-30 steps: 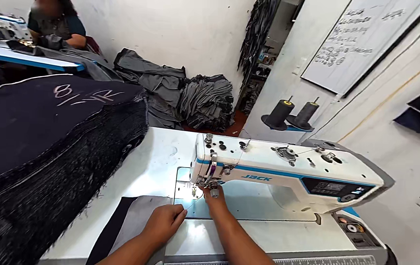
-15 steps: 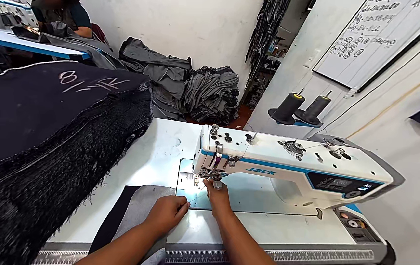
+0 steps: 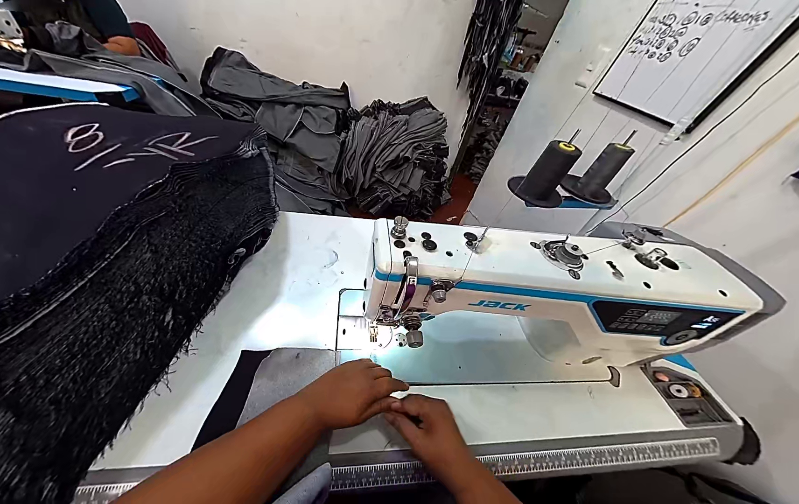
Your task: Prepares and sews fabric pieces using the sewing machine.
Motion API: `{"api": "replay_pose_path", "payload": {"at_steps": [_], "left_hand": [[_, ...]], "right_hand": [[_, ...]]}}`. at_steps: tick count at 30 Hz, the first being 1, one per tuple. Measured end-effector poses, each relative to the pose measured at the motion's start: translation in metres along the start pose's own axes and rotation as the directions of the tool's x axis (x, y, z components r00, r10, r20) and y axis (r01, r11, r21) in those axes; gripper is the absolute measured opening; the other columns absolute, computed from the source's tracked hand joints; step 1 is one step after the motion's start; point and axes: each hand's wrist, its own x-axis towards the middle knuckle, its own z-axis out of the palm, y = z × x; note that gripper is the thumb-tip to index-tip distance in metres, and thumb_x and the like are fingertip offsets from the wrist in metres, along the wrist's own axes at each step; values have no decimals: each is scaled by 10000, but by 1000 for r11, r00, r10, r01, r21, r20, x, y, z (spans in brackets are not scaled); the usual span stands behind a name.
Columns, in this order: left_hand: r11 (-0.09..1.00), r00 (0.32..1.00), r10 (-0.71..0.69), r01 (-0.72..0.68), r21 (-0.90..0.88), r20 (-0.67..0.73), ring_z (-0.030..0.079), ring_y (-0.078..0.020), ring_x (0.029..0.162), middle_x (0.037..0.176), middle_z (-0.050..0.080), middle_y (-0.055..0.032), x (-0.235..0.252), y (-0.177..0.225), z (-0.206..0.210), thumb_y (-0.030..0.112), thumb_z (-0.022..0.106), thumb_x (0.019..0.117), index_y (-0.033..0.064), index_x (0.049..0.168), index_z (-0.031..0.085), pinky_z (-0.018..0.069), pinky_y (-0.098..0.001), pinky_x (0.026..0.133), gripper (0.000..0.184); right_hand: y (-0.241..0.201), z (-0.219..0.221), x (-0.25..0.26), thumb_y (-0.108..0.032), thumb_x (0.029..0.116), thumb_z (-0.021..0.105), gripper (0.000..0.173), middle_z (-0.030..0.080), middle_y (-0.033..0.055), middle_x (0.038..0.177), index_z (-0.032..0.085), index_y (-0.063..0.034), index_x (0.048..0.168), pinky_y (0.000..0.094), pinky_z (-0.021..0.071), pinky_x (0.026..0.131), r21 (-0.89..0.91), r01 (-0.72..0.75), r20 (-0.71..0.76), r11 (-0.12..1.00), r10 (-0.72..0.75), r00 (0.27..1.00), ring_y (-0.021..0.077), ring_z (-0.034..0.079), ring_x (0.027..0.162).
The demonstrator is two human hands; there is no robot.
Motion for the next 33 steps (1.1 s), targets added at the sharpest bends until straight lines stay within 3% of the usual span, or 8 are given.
{"api": "replay_pose_path", "payload": {"at_steps": [2,5,7,9,13,17,23,33], "left_hand": [[998,999,-44,43,-41,-7,730,-364,938,978,748,-193,2,-7,-1,249,514,1072,-3,1118,739,558,-518,885,341],[979,979,-197,194,-67,-42,733,-330,923,974,761,-165,-1,-16,-12,152,581,1028,10,1057,774,546,-517,882,241],[956,951,-293,292,-21,-105,731,-306,902,954,768,-140,-6,-22,-21,146,616,1007,24,1015,789,537,-512,882,212],[942,928,-312,329,58,-205,724,-285,822,878,761,-121,-11,-33,-27,135,660,968,31,950,797,538,-505,828,173],[896,871,-345,417,152,-350,719,-251,757,818,752,-96,-26,-61,-32,117,693,938,52,938,808,533,-504,801,133],[880,864,-333,428,204,-377,716,-232,758,805,750,-79,-23,-68,-30,119,706,911,80,905,811,511,-500,781,112],[863,861,-359,453,223,-360,677,-243,722,771,725,-73,-7,-65,-27,135,722,893,103,897,820,464,-518,788,104],[864,865,-184,369,342,-468,642,-213,642,671,673,-34,5,-67,-7,175,731,812,104,758,783,460,-448,695,102]], "right_hand": [[12,-18,-4,-137,935,653,183,737,67,813,786,-16,902,244,566,703,31,-53,-64,998,55,996,75,680,732],[24,-35,6,-146,928,672,174,703,45,803,790,-18,931,201,535,708,54,-135,-137,989,142,980,42,638,739],[26,-39,21,-163,928,676,182,684,42,806,788,-20,926,217,510,724,48,-178,-119,983,182,976,52,611,758],[30,-38,38,-191,931,679,203,694,54,838,789,-21,917,269,503,774,38,-182,-114,983,186,976,91,616,818],[35,-33,68,-209,939,690,194,682,43,875,784,-42,902,308,476,807,21,-261,-79,965,261,962,111,595,869],[32,-29,81,-207,942,697,195,667,62,863,776,-38,887,367,476,793,-88,-324,-46,942,321,946,161,593,848],[20,-31,84,-221,959,676,224,718,120,971,778,-23,941,415,482,882,-207,-341,6,917,349,937,233,643,968],[26,-26,77,-183,914,690,177,721,108,919,790,-37,901,422,514,840,-229,-243,-74,942,232,970,244,661,937]]}}
